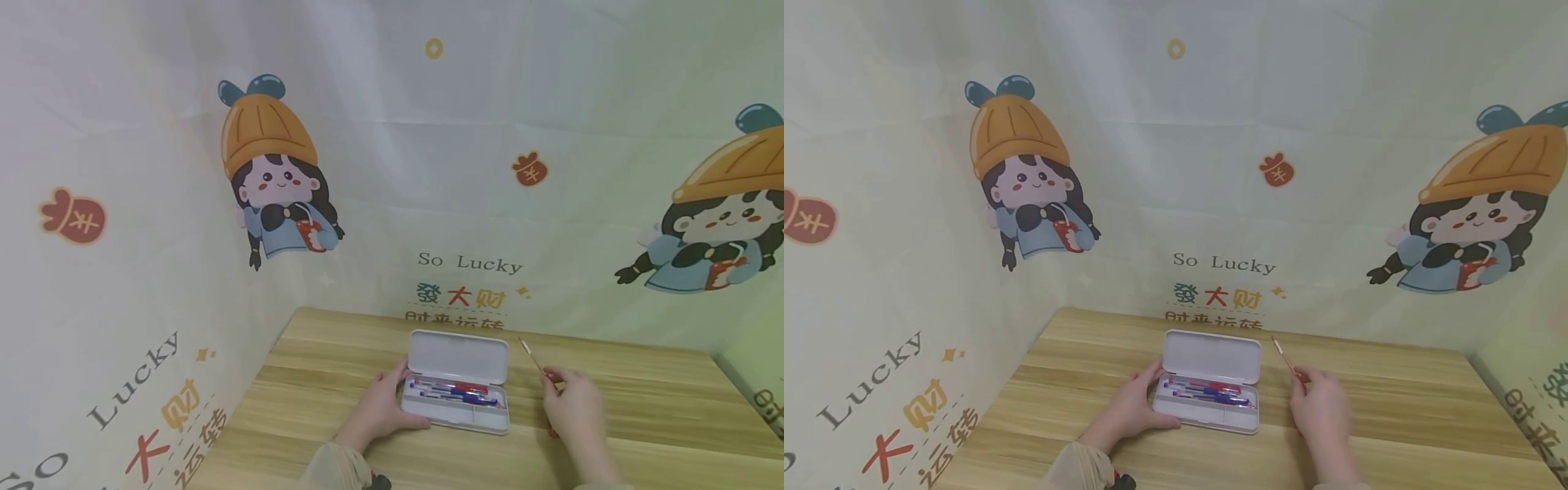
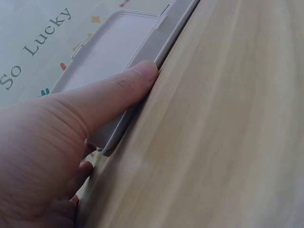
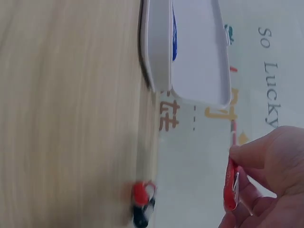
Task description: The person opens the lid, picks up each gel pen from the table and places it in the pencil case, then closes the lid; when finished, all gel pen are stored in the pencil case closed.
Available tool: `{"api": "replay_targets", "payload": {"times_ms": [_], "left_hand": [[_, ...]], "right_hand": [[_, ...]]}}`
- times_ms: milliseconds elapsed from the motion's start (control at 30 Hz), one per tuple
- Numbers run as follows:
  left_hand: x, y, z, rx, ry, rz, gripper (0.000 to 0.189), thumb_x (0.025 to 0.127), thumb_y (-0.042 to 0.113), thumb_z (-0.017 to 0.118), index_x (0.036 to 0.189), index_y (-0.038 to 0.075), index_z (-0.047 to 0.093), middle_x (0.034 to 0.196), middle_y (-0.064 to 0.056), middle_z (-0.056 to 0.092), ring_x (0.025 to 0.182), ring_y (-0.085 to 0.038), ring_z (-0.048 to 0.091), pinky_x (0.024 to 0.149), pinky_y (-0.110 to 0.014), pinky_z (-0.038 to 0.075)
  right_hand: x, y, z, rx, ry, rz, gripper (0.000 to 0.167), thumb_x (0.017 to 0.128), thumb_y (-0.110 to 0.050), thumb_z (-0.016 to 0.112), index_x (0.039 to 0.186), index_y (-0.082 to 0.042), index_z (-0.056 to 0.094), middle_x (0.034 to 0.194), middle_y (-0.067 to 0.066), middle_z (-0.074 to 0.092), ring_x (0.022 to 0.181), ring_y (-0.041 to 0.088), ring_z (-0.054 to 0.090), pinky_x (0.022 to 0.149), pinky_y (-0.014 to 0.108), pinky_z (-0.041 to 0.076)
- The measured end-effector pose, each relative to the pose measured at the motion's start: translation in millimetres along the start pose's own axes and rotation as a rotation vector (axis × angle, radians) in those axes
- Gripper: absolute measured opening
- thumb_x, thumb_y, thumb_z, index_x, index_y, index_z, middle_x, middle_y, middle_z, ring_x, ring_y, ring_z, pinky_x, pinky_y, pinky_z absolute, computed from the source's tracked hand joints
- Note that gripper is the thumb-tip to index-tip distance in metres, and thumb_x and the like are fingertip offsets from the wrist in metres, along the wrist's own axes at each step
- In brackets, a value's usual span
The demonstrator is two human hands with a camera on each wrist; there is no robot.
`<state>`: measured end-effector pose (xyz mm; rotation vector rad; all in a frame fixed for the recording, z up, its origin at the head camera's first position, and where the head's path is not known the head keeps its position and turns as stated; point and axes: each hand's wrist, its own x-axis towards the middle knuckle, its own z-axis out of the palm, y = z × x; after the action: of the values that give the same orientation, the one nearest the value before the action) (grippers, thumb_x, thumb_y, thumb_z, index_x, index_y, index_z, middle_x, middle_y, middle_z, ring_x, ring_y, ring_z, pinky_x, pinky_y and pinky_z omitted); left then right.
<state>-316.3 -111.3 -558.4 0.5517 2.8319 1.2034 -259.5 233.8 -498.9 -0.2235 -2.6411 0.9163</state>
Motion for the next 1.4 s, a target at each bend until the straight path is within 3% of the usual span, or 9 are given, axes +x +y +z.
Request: {"api": "replay_targets", "payload": {"times_ms": [233, 467, 633, 767, 1033, 1400], "left_hand": [[-0.2, 1.5, 0.1, 0.004, 0.005, 0.005, 0.139, 0.065, 0.052, 0.104, 0.175, 0.016, 0.029, 0.168, -0.006, 0.056, 0.161, -0.043, 0.045, 0.141, -0.067, 0.017], [-1.6, 4.6, -1.5, -0.004, 0.002, -0.012, 0.138, 0.065, 0.049, 0.104, 0.175, 0.017, 0.029, 0.171, -0.008, 0.053, 0.161, -0.046, 0.043, 0.141, -0.069, 0.016], [-1.5, 4.8, -1.0, 0.004, 0.000, -0.019, 0.138, 0.065, 0.050, 0.104, 0.176, 0.016, 0.028, 0.170, -0.007, 0.054, 0.162, -0.046, 0.042, 0.140, -0.068, 0.017], [-1.7, 4.6, -0.8, 0.003, -0.002, -0.023, 0.138, 0.066, 0.050, 0.104, 0.176, 0.017, 0.028, 0.170, -0.008, 0.054, 0.162, -0.050, 0.040, 0.140, -0.070, 0.018], [-1.5, 4.5, -1.2, 0.012, -0.001, -0.019, 0.137, 0.066, 0.051, 0.104, 0.175, 0.017, 0.029, 0.168, -0.008, 0.056, 0.160, -0.053, 0.041, 0.138, -0.072, 0.021], [-1.7, 4.1, -2.0, 0.014, -0.008, -0.002, 0.136, 0.068, 0.050, 0.103, 0.176, 0.018, 0.028, 0.170, -0.009, 0.054, 0.159, -0.050, 0.045, 0.139, -0.070, 0.020]], "right_hand": [[1.1, -23.7, 17.7, 0.006, 0.055, -0.170, 0.021, 0.102, -0.012, 0.075, 0.120, -0.002, 0.081, 0.113, 0.022, 0.074, 0.085, 0.025, 0.069, 0.068, 0.032, 0.054], [6.6, -45.7, 33.0, -0.030, -0.044, -0.282, 0.018, 0.099, -0.010, 0.077, 0.116, -0.008, 0.083, 0.112, 0.015, 0.076, 0.093, 0.025, 0.069, 0.080, 0.047, 0.062], [8.4, -55.8, 48.0, -0.069, -0.090, -0.343, 0.013, 0.097, -0.010, 0.080, 0.109, -0.011, 0.084, 0.106, 0.009, 0.074, 0.093, 0.023, 0.065, 0.079, 0.043, 0.059], [6.3, -61.7, 60.5, -0.099, -0.101, -0.392, 0.009, 0.095, -0.011, 0.083, 0.104, -0.012, 0.085, 0.106, 0.009, 0.075, 0.097, 0.026, 0.069, 0.085, 0.048, 0.062], [2.7, -72.3, 74.6, -0.096, -0.189, -0.406, 0.008, 0.095, -0.010, 0.084, 0.100, -0.015, 0.086, 0.101, 0.004, 0.075, 0.098, 0.022, 0.070, 0.093, 0.050, 0.064], [3.6, -74.8, 85.8, -0.127, -0.214, -0.478, 0.012, 0.089, -0.007, 0.086, 0.097, -0.016, 0.086, 0.091, 0.000, 0.071, 0.089, 0.020, 0.068, 0.086, 0.046, 0.063]]}}
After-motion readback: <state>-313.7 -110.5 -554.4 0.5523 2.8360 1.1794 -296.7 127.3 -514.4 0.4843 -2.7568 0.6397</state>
